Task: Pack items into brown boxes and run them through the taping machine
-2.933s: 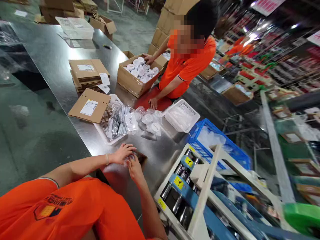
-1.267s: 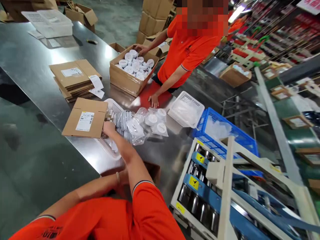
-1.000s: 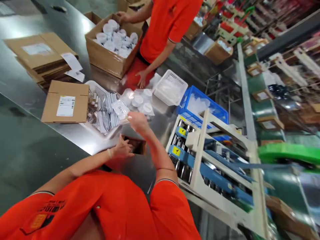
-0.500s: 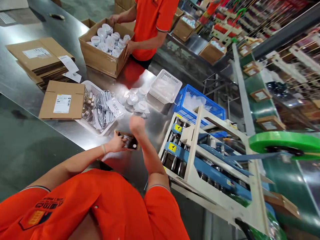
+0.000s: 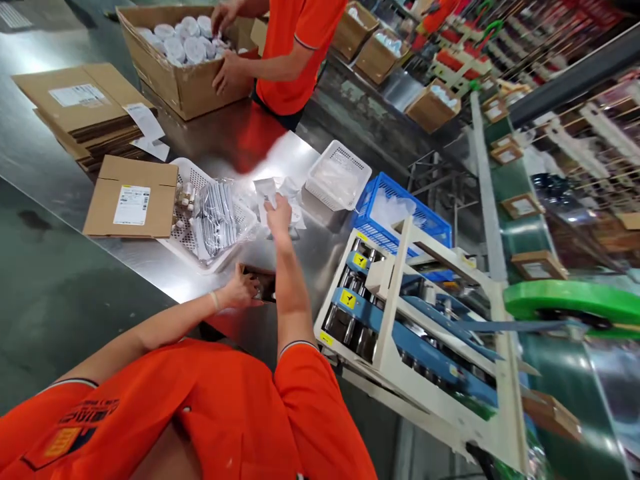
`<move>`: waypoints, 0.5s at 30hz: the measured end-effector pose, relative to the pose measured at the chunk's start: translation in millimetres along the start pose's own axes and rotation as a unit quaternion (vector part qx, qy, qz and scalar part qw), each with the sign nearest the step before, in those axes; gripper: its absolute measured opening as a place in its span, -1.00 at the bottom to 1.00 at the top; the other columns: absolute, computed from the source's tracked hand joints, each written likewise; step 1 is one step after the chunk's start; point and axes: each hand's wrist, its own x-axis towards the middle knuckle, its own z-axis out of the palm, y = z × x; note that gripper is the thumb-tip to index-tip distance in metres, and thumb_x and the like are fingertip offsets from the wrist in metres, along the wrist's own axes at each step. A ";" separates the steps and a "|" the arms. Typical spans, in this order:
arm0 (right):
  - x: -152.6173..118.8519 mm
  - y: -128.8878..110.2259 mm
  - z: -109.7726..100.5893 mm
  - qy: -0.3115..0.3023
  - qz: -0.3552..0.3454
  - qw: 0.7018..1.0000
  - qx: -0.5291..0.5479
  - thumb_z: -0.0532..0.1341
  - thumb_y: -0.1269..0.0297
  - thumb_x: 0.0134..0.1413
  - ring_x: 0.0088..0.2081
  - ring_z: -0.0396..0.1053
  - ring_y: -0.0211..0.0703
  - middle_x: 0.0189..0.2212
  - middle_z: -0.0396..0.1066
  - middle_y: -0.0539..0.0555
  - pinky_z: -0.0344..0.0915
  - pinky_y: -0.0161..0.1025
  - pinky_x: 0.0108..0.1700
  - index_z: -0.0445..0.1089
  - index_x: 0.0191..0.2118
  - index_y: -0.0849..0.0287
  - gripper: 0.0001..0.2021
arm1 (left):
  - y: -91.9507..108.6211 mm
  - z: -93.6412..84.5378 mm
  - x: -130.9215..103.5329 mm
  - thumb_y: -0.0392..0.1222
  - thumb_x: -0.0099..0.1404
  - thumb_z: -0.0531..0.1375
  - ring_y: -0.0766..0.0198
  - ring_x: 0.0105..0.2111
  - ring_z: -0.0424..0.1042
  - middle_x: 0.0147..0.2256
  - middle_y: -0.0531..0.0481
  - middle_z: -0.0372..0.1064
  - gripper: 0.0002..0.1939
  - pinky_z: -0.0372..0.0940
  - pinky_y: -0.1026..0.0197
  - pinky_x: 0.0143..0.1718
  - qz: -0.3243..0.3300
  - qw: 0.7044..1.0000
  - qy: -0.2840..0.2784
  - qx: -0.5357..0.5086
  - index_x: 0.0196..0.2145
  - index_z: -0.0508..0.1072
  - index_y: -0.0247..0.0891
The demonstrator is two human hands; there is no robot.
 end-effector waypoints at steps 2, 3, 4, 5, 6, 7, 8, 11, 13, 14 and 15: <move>-25.7 30.0 -40.7 -0.057 0.003 0.998 0.023 0.34 0.30 0.25 -0.10 0.54 -0.03 -0.17 0.63 0.12 0.43 -0.22 0.00 0.58 -0.09 0.26 -0.82 | -0.4 1.2 -0.7 0.18 0.53 0.30 -0.20 0.05 0.45 -0.05 -0.25 0.61 -0.57 -0.01 -0.65 0.34 -0.009 1.000 0.014 -0.004 -0.07 0.69 -0.29; -42.9 42.9 -55.7 -0.120 0.005 0.993 0.021 0.40 0.29 0.16 -0.19 0.52 -0.06 -0.28 0.60 0.05 0.41 -0.25 -0.09 0.59 -0.18 0.24 -0.85 | -1.1 2.8 -1.3 0.21 0.50 0.32 -0.21 0.08 0.43 -0.02 -0.26 0.59 -0.54 0.01 -0.63 0.34 -0.018 0.999 0.031 -0.004 -0.03 0.66 -0.29; -62.0 53.1 -65.3 -0.187 0.013 0.982 0.008 0.44 0.29 0.08 -0.28 0.48 -0.09 -0.40 0.55 0.00 0.38 -0.27 -0.17 0.58 -0.27 0.23 -0.86 | -2.1 5.1 -2.3 0.24 0.46 0.35 -0.21 0.10 0.41 0.03 -0.29 0.56 -0.49 0.04 -0.59 0.35 -0.030 0.998 0.054 -0.005 0.02 0.63 -0.29; -81.9 60.4 -68.9 -0.246 0.026 0.969 -0.013 0.46 0.28 0.02 -0.34 0.45 -0.12 -0.49 0.48 -0.05 0.33 -0.29 -0.24 0.57 -0.36 0.22 -0.87 | -3.5 8.3 -3.5 0.28 0.40 0.39 -0.21 0.13 0.39 0.09 -0.32 0.52 -0.42 0.10 -0.53 0.34 -0.046 0.996 0.080 -0.008 0.07 0.59 -0.30; -101.3 64.7 -66.9 -0.292 0.039 0.955 -0.039 0.47 0.28 0.00 -0.38 0.42 -0.14 -0.55 0.42 -0.07 0.29 -0.30 -0.28 0.55 -0.42 0.21 -0.86 | -5.2 11.9 -5.1 0.31 0.34 0.43 -0.20 0.14 0.37 0.14 -0.36 0.48 -0.34 0.16 -0.46 0.33 -0.060 0.993 0.104 -0.015 0.10 0.56 -0.32; -119.1 66.2 -60.0 -0.327 0.050 0.941 -0.066 0.46 0.28 -0.01 -0.41 0.40 -0.15 -0.58 0.39 -0.09 0.26 -0.31 -0.31 0.54 -0.45 0.20 -0.85 | -6.9 15.7 -6.9 0.33 0.28 0.47 -0.20 0.15 0.35 0.18 -0.40 0.43 -0.27 0.20 -0.40 0.31 -0.072 0.989 0.125 -0.024 0.12 0.54 -0.33; -134.6 65.5 -49.9 -0.352 0.056 0.930 -0.093 0.46 0.29 0.01 -0.41 0.41 -0.16 -0.59 0.39 -0.09 0.25 -0.32 -0.32 0.55 -0.46 0.20 -0.86 | -8.4 19.1 -8.8 0.35 0.21 0.51 -0.20 0.16 0.34 0.21 -0.41 0.40 -0.20 0.22 -0.36 0.30 -0.079 0.986 0.142 -0.033 0.13 0.52 -0.33; -162.3 56.0 -18.1 -0.386 0.050 0.909 -0.149 0.42 0.38 0.08 -0.34 0.47 -0.17 -0.47 0.54 -0.05 0.28 -0.36 -0.27 0.63 -0.34 0.20 -0.98 | -10.1 22.6 -12.4 0.37 0.17 0.53 -0.26 0.21 0.31 0.27 -0.42 0.36 -0.11 0.16 -0.40 0.33 -0.051 0.985 0.158 -0.050 0.24 0.50 -0.27; -163.3 49.0 -11.0 -0.388 0.048 0.905 -0.169 0.44 0.43 0.07 -0.25 0.53 -0.12 -0.35 0.63 0.03 0.33 -0.34 -0.19 0.67 -0.26 0.19 -0.91 | -8.3 17.9 -11.7 0.27 0.36 0.42 -0.25 0.23 0.31 0.28 -0.39 0.38 -0.24 0.10 -0.44 0.33 -0.030 0.988 0.146 -0.049 0.34 0.46 -0.19; -158.3 45.8 -13.2 -0.379 0.051 0.906 -0.180 0.46 0.43 0.05 -0.20 0.56 -0.07 -0.31 0.66 0.09 0.36 -0.31 -0.15 0.68 -0.25 0.19 -0.89 | -6.8 14.1 -10.5 0.17 0.48 0.33 -0.22 0.21 0.31 0.24 -0.36 0.42 -0.37 0.09 -0.43 0.32 -0.031 0.989 0.135 -0.045 0.36 0.46 -0.17; -149.4 42.5 -18.0 -0.348 0.053 0.916 -0.191 0.47 0.41 0.05 -0.16 0.58 0.00 -0.27 0.67 0.15 0.39 -0.27 -0.10 0.69 -0.24 0.19 -0.88 | -5.3 10.1 -9.0 0.05 0.56 0.24 -0.19 0.18 0.32 0.17 -0.34 0.47 -0.49 0.09 -0.41 0.30 -0.036 0.991 0.120 -0.039 0.35 0.48 -0.17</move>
